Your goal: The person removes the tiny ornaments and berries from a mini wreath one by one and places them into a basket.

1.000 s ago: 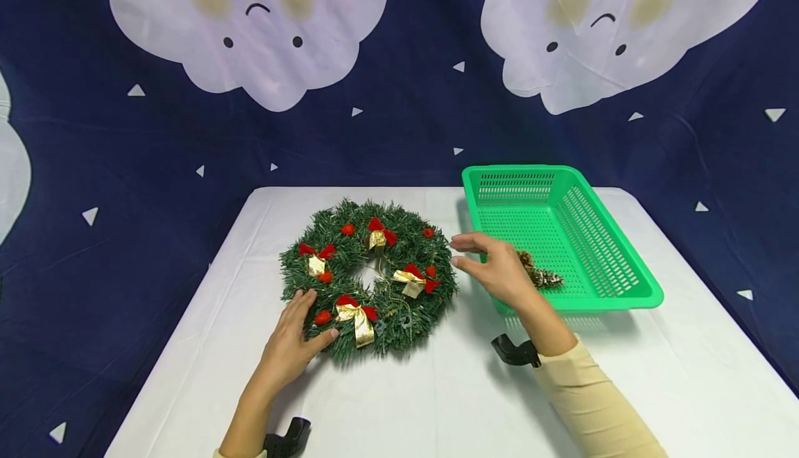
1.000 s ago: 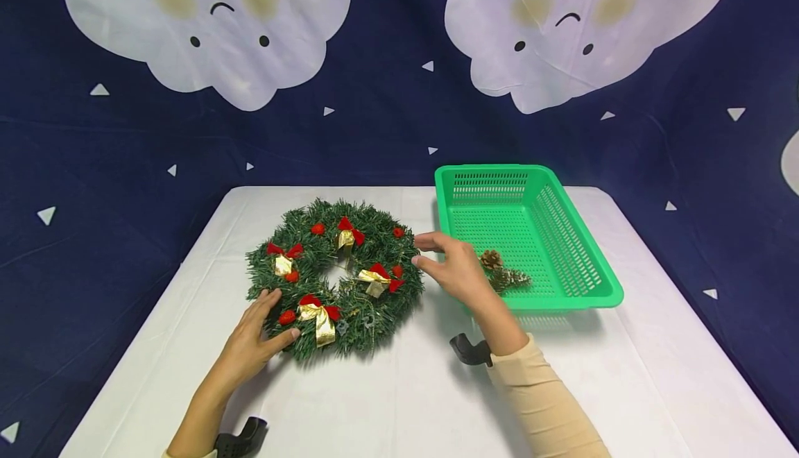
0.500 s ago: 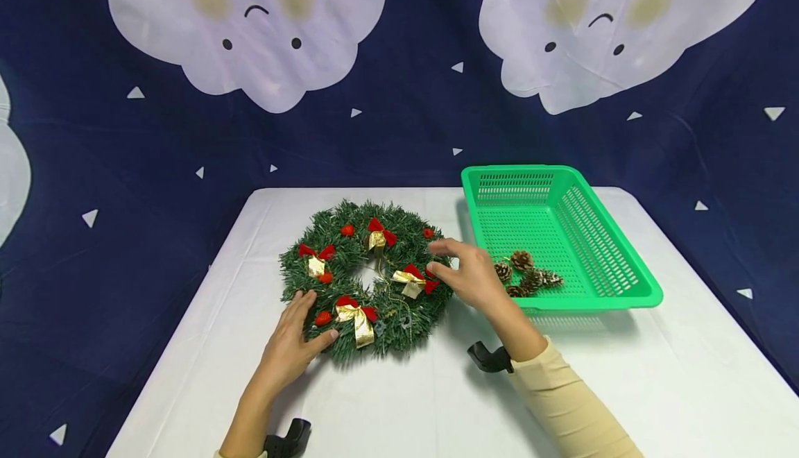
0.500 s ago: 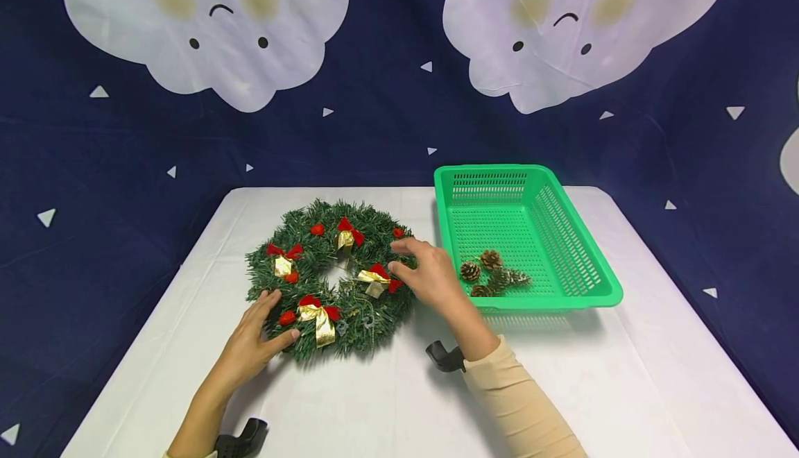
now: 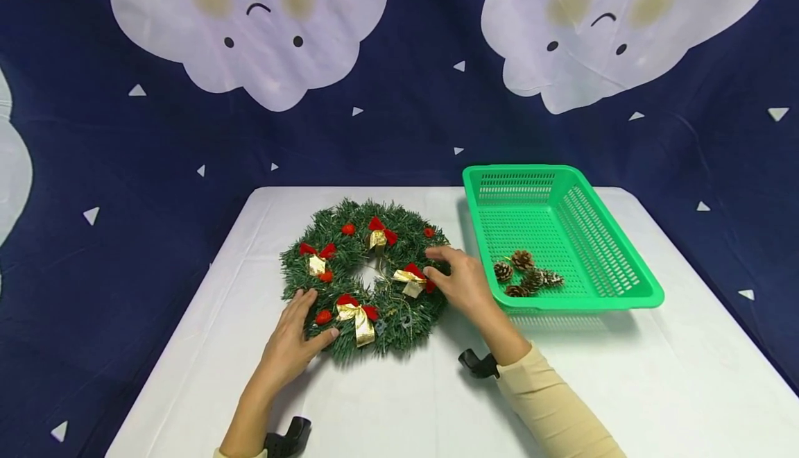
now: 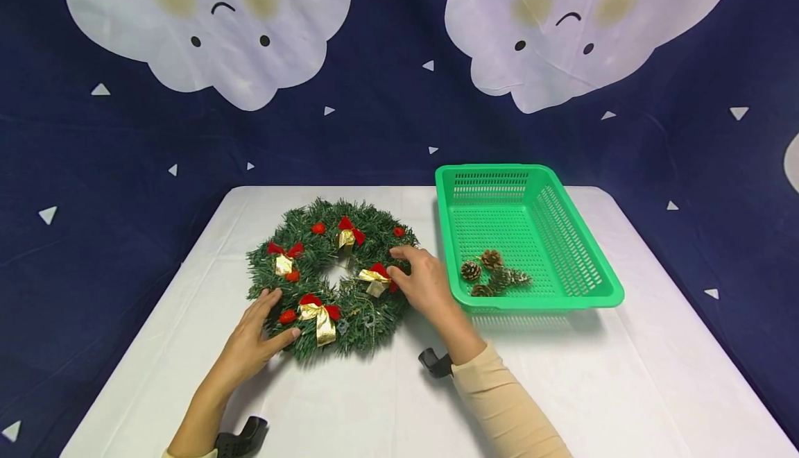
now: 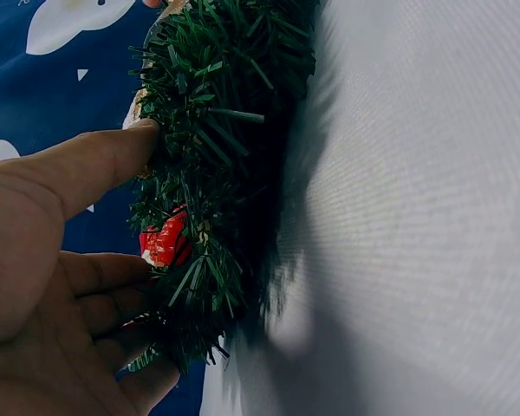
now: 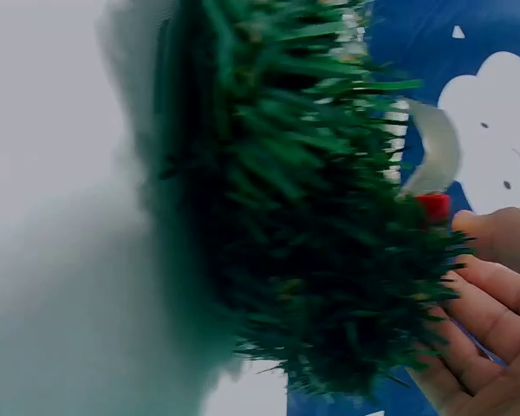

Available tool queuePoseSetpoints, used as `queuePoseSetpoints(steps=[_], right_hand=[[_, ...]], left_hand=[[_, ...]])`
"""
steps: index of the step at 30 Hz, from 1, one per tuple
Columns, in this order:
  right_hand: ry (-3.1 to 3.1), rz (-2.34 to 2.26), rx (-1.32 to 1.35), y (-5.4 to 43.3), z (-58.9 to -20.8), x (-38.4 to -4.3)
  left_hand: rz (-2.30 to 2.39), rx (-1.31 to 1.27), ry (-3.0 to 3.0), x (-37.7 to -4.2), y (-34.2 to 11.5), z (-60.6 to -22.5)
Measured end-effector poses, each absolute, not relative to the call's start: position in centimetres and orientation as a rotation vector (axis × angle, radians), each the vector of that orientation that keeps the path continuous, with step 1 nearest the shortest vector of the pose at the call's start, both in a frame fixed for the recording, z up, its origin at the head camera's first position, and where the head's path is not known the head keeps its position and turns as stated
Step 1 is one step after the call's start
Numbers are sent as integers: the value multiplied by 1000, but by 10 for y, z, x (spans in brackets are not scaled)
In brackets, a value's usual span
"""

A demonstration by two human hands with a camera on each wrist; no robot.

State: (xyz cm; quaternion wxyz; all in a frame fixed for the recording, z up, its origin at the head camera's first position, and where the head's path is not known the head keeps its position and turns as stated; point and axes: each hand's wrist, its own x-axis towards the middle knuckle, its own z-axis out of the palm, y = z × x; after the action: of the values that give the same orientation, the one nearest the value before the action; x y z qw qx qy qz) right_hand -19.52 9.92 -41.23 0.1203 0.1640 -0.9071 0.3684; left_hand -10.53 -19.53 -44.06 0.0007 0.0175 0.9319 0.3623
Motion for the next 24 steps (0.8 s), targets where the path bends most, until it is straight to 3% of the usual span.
queuePoseSetpoints(steps=[24], right_hand=[[-2659,999,360,99,-433,-198]], left_hand=[[1141,49,2931,-106,-194,-440]])
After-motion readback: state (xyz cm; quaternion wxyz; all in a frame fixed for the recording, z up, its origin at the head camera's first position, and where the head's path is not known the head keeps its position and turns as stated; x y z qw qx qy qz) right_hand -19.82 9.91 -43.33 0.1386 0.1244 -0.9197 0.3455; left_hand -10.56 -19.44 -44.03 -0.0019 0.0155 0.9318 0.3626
